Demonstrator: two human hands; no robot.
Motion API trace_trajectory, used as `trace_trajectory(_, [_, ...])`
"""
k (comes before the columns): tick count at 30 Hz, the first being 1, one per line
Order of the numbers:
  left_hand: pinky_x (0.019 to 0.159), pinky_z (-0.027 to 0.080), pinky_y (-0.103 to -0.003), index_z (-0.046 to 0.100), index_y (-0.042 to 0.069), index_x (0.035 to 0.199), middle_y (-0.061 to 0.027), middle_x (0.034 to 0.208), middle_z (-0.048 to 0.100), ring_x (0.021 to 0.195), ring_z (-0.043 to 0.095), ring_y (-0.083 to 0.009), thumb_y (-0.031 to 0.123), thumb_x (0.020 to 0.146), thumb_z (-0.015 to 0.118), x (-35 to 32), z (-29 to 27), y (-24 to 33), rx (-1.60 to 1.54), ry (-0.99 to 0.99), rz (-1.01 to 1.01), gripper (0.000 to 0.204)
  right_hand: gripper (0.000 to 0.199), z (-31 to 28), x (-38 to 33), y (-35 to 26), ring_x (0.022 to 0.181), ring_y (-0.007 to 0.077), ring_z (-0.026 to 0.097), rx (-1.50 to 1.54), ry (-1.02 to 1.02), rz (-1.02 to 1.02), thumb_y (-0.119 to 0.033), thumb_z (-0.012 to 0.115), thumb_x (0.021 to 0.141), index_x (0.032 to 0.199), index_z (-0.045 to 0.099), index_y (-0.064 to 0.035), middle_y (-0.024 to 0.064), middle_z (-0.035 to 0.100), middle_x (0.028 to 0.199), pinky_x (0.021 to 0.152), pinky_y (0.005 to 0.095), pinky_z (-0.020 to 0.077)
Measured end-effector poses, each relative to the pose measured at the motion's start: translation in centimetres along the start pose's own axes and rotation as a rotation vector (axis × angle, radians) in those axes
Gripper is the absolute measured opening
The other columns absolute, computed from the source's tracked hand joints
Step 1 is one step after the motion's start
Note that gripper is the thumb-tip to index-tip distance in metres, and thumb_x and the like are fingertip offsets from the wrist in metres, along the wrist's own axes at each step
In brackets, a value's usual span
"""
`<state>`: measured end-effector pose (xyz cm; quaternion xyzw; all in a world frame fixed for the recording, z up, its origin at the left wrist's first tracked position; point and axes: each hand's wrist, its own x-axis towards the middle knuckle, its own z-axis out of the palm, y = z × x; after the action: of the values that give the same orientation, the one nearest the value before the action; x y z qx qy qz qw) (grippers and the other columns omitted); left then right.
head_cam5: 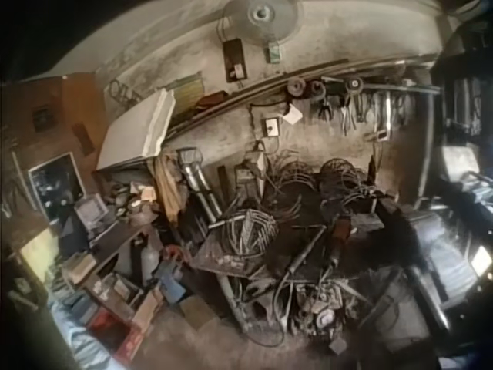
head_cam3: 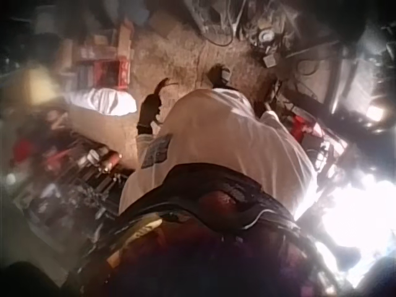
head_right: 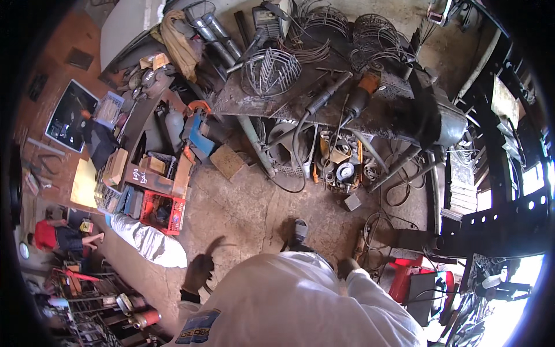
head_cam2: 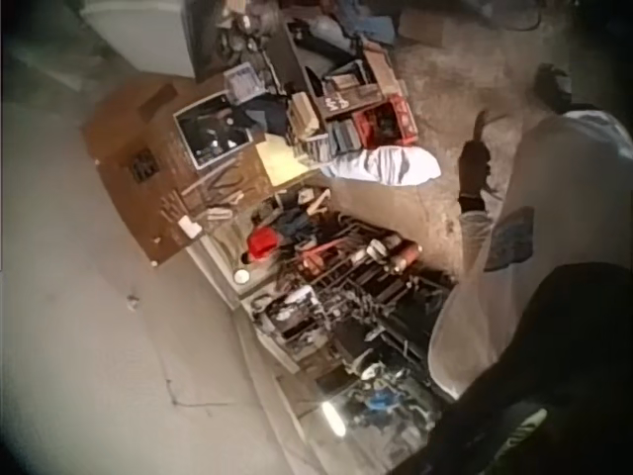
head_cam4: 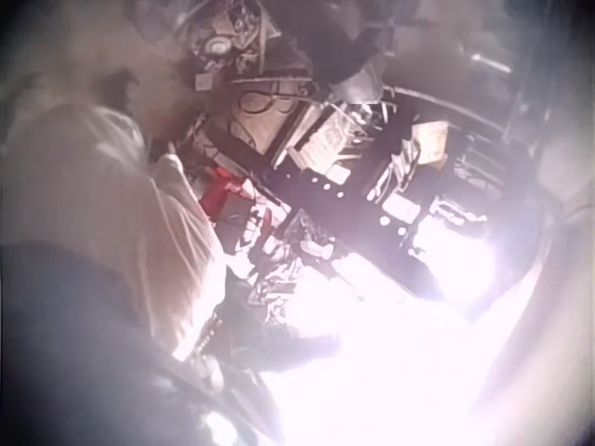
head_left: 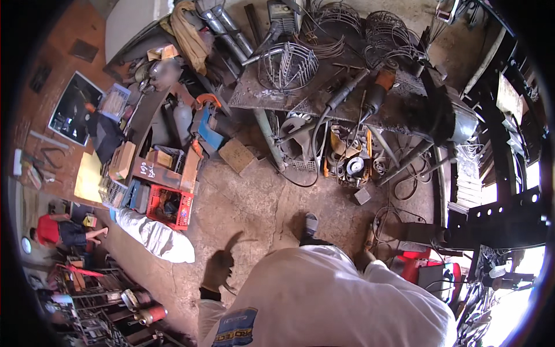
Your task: The person positions and aligns metal rods onto a hemispherical wire frame, striking the rods with a hammer to secure them into place.
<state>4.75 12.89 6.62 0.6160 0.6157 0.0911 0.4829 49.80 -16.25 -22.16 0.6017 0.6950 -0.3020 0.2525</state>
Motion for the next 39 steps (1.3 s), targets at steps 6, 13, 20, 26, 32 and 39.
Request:
trace_trajectory(6, [0.048, 0.045, -0.028, 0.063, 0.005, 0.092, -0.0021, 0.068, 0.061, 0.055, 0.057, -0.0108, 0.03, 0.099, 0.063, 11.8, -5.1, 16.0, 0.137, 0.092, 0.385, 0.026, 0.023, -11.2, 5.8, 4.8, 0.062, 0.0227, 0.063, 1.846, 0.253, 0.472, -0.02, 0.062, 0.095, 0.111, 0.068, -0.0058, 0.0072, 0.063, 0.071, 0.054, 0.0371, 0.0507])
trace_trajectory(13, [0.045, 0.035, -0.025, 0.064, 0.007, 0.099, 0.0042, 0.064, 0.049, 0.049, 0.045, -0.0073, 0.031, 0.096, 0.068, 27.5, -10.2, 30.3, -0.37, -0.115, 0.291, 0.024, 0.021, -9.7, 6.3, 1.5, 0.075, 0.0256, 0.067, 1.107, 0.388, 0.413, -0.026, 0.063, 0.091, 0.1, 0.07, -0.0086, 0.0089, 0.068, 0.08, 0.067, 0.0411, 0.0539])
trace_trajectory(20, [0.044, 0.033, -0.025, 0.066, 0.002, 0.112, 0.0031, 0.065, 0.047, 0.047, 0.042, -0.0073, 0.029, 0.099, 0.066, 43.0, -12.7, 35.4, -0.768, -0.489, 0.288, 0.03, 0.02, -4.2, 9.1, -5.3, 0.098, 0.0358, 0.07, 0.8, 0.212, 0.783, -0.024, 0.065, 0.084, 0.096, 0.072, -0.0088, 0.0187, 0.073, 0.1, 0.087, 0.0456, 0.055])
trace_trajectory(26, [0.039, 0.028, -0.026, 0.064, 0.0, 0.115, 0.0036, 0.058, 0.04, 0.041, 0.034, -0.0084, 0.023, 0.101, 0.06, 49.1, -12.5, 36.2, -0.57, -0.612, 0.221, 0.026, 0.02, -17.6, 11.8, -9.6, 0.063, 0.0234, 0.061, 1.789, 0.766, 0.909, -0.022, 0.061, 0.094, 0.103, 0.065, -0.0043, 0.0097, 0.063, 0.076, 0.056, 0.039, 0.0498])
trace_trajectory(32, [0.037, 0.028, -0.025, 0.061, 0.002, 0.117, 0.0012, 0.056, 0.043, 0.04, 0.036, -0.0096, 0.031, 0.101, 0.06, 51.2, -11.7, 43.9, -0.327, -0.922, 0.401, 0.033, 0.024, -30.6, 11.6, -11.5, 0.057, 0.0194, 0.059, 2.322, 0.767, 1.263, -0.024, 0.062, 0.098, 0.108, 0.064, -0.0026, 0.006, 0.059, 0.072, 0.048, 0.036, 0.0487])
trace_trajectory(39, [0.04, 0.03, -0.023, 0.062, 0.006, 0.111, 0.0033, 0.06, 0.046, 0.044, 0.042, -0.0067, 0.033, 0.1, 0.061, 45.4, -3.8, 59.8, -0.034, -0.913, 0.636, 0.029, 0.024, -28.0, 14.3, -14.2, 0.058, 0.0206, 0.059, 2.309, 0.714, 1.351, -0.024, 0.058, 0.099, 0.109, 0.063, -0.0022, 0.0067, 0.059, 0.074, 0.049, 0.0387, 0.0501])
